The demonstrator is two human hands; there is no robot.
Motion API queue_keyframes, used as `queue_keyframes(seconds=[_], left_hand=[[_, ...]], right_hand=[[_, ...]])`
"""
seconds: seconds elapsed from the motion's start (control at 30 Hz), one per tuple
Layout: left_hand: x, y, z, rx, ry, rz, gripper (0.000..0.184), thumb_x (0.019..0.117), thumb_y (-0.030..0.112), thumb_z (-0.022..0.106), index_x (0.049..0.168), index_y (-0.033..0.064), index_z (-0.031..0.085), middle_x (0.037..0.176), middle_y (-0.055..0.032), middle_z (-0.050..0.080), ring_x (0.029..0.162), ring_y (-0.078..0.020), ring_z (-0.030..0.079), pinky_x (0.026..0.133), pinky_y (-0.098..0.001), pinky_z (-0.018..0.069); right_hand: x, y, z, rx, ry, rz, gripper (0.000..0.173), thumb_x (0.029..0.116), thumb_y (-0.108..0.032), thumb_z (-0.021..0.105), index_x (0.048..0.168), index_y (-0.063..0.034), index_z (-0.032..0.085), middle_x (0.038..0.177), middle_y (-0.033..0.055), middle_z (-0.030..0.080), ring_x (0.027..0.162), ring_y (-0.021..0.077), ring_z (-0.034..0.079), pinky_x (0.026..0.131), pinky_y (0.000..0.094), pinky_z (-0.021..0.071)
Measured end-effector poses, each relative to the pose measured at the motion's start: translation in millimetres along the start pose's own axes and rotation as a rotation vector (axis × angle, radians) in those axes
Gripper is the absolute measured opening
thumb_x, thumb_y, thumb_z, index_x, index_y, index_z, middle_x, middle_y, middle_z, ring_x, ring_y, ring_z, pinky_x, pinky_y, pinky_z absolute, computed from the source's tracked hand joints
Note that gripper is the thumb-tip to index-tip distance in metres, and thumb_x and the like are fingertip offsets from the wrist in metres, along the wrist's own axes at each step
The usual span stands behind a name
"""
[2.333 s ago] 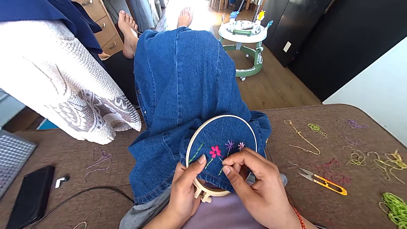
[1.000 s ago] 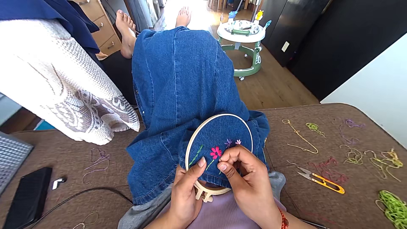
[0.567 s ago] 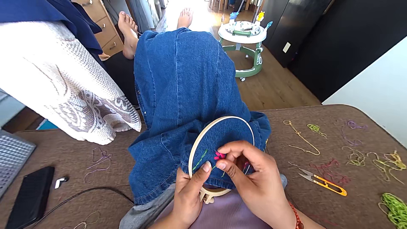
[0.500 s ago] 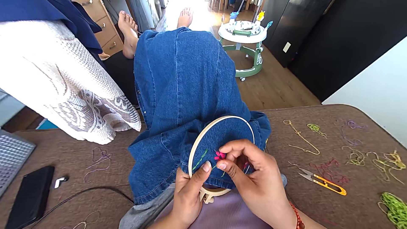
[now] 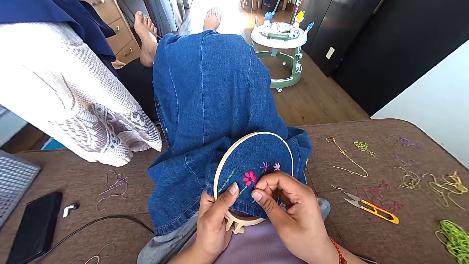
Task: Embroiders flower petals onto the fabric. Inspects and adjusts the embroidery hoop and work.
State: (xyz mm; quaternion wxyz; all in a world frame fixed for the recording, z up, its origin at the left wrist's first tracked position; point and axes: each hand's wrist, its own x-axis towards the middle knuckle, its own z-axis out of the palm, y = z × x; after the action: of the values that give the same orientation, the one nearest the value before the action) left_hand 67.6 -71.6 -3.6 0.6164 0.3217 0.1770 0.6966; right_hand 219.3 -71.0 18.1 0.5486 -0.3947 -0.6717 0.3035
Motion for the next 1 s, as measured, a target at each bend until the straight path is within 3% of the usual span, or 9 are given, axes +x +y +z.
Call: queue_keyframes(seconds=[0.6,0.8,0.9,1.0], left_hand=[[-0.7,0.1,1.0,-0.005,-0.028,0.009,0.018,0.0971,0.011,0.066,0.112,0.0035,0.07,0.102,-0.0126,0.076,0.096,-0.0175,0.075,0.089,-0.037,0.0613],[-1.1,-3.2,-2.1,0.116,-0.127,0.117,0.02,0.0998,0.011,0.063,0.118,0.0097,0.071,0.107,-0.005,0.076,0.101,-0.0102,0.073,0.093,-0.0301,0.059],[-1.3,-3.5,-2.5,0.163,-0.153,0.14,0.02,0.1001,0.011,0.062,0.118,0.0118,0.072,0.109,-0.0023,0.076,0.102,-0.008,0.072,0.094,-0.0285,0.0581],[-2.0,-2.4,-1.9,0.159,-0.17,0.121,0.021,0.1007,0.013,0.062,0.119,0.0131,0.072,0.11,-0.0015,0.076,0.103,-0.0078,0.072,0.094,-0.0284,0.0581]], right_hand=[[3.0,2.8,7.8,0.1,0.076,-0.004,0.01,0.0951,-0.016,0.07,0.092,-0.0064,0.067,0.08,-0.0034,0.065,0.068,-0.0014,0.06,0.062,0.0127,0.0521],[15.8,-5.1,-0.9,0.056,0.01,-0.039,0.021,0.0942,-0.026,0.075,0.107,-0.013,0.065,0.076,-0.0052,0.062,0.065,0.0002,0.058,0.059,0.0133,0.05],[25.5,-14.4,-9.2,-0.142,-0.052,-0.105,0.01,0.0971,-0.029,0.07,0.098,-0.0197,0.072,0.087,-0.0076,0.06,0.075,0.0003,0.059,0.064,0.014,0.0522],[36.1,-29.1,-16.4,-0.001,-0.107,-0.131,0.011,0.1006,-0.023,0.064,0.093,-0.0157,0.066,0.089,-0.0054,0.062,0.081,0.0041,0.061,0.07,0.0182,0.0543]])
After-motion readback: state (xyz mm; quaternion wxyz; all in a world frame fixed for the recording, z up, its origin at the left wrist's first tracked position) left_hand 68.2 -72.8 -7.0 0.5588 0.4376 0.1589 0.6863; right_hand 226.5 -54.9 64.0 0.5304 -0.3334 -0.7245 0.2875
